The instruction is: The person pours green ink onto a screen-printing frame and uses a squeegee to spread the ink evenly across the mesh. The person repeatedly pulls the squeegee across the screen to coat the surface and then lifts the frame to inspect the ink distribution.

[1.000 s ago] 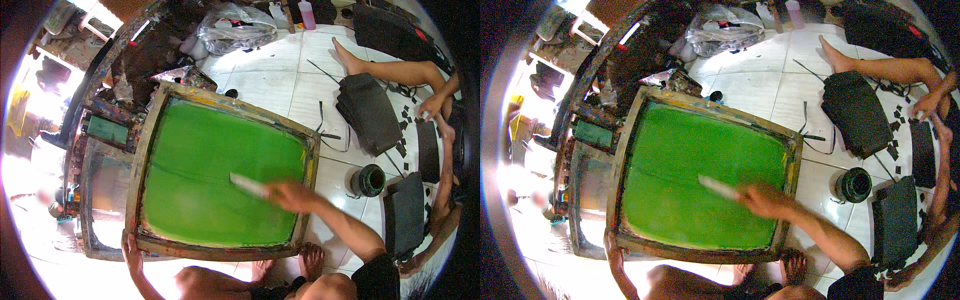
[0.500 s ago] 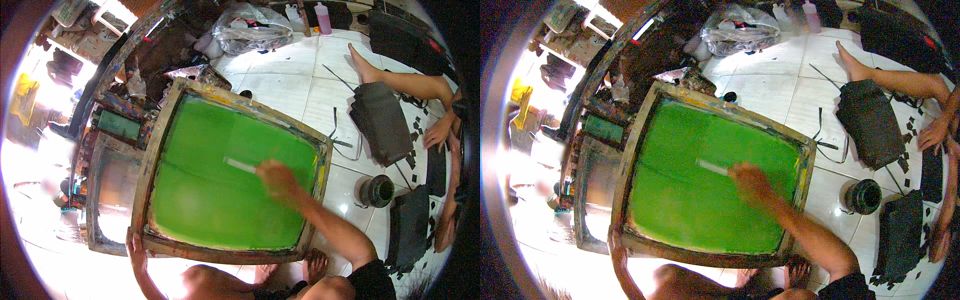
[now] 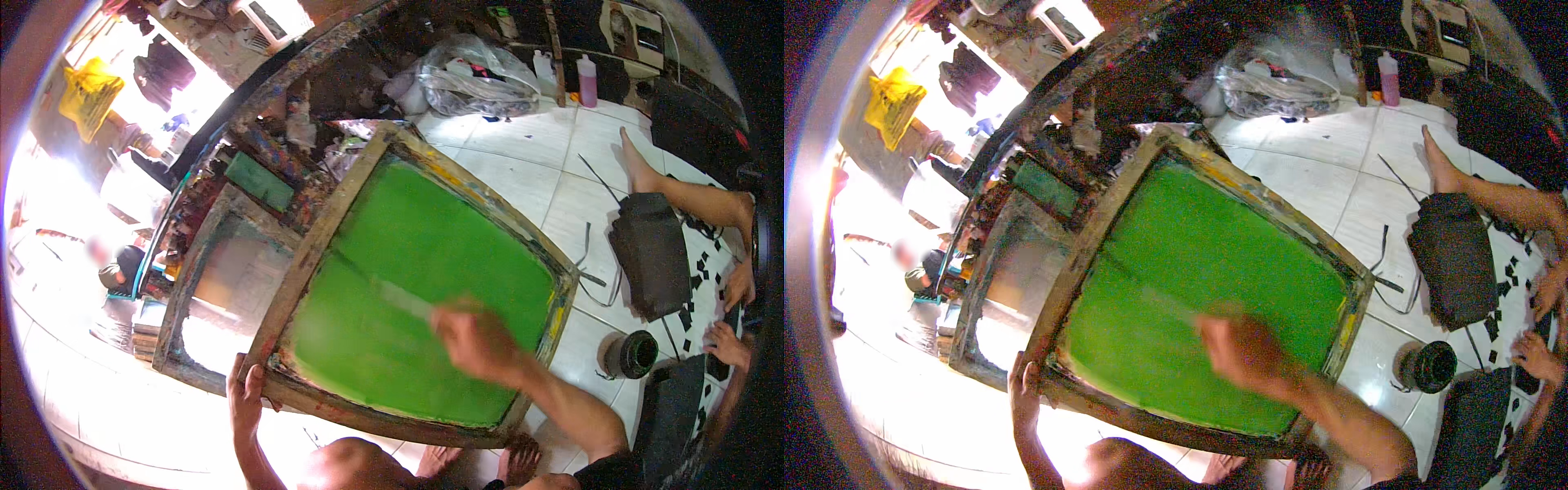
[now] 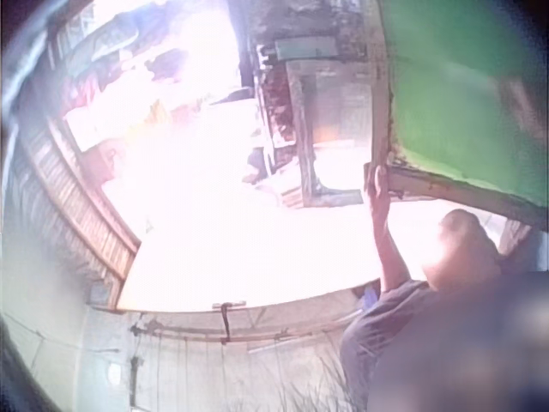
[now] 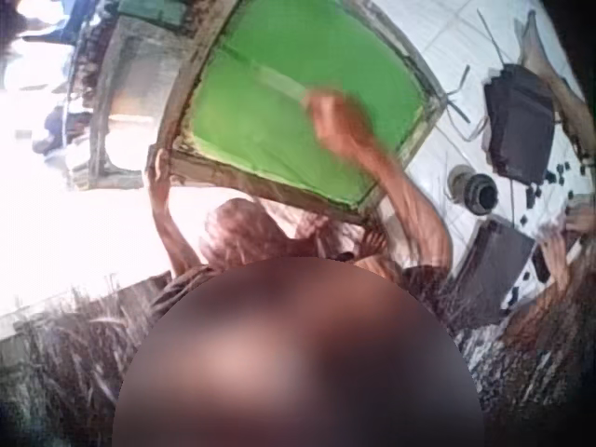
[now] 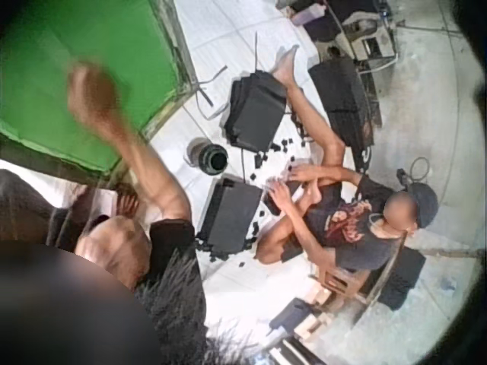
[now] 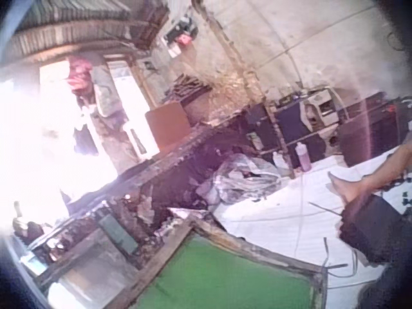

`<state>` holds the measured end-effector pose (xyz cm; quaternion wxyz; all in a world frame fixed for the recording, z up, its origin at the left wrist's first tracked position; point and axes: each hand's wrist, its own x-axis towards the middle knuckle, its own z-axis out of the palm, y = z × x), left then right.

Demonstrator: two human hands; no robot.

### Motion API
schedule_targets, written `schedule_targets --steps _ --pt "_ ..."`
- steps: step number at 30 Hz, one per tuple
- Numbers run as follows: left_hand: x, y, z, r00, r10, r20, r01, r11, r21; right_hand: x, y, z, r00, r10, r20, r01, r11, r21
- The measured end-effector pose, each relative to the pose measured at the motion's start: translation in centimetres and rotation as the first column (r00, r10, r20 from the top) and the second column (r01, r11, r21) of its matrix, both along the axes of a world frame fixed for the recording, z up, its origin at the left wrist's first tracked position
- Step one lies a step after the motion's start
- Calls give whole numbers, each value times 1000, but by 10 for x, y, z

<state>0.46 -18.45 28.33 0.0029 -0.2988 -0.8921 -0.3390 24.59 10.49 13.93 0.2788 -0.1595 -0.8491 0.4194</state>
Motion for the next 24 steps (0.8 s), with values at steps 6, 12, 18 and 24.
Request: schedule_targets --steps 6,12,18,24 --pt "37 9 21 989 144 34 -142 988 -63 -63 140 58 846 -477 -239 533 740 411" --pt "29 14 27 949 -290 123 269 949 165 -73 122 46 906 -361 -220 420 834 358" --pt "25 12 21 942 -278 190 239 949 204 -70 24 25 895 -182 -407 368 817 444" --pt "24 14 23 958 -262 112 243 956 162 -55 -97 40 980 112 -165 -67 965 252"
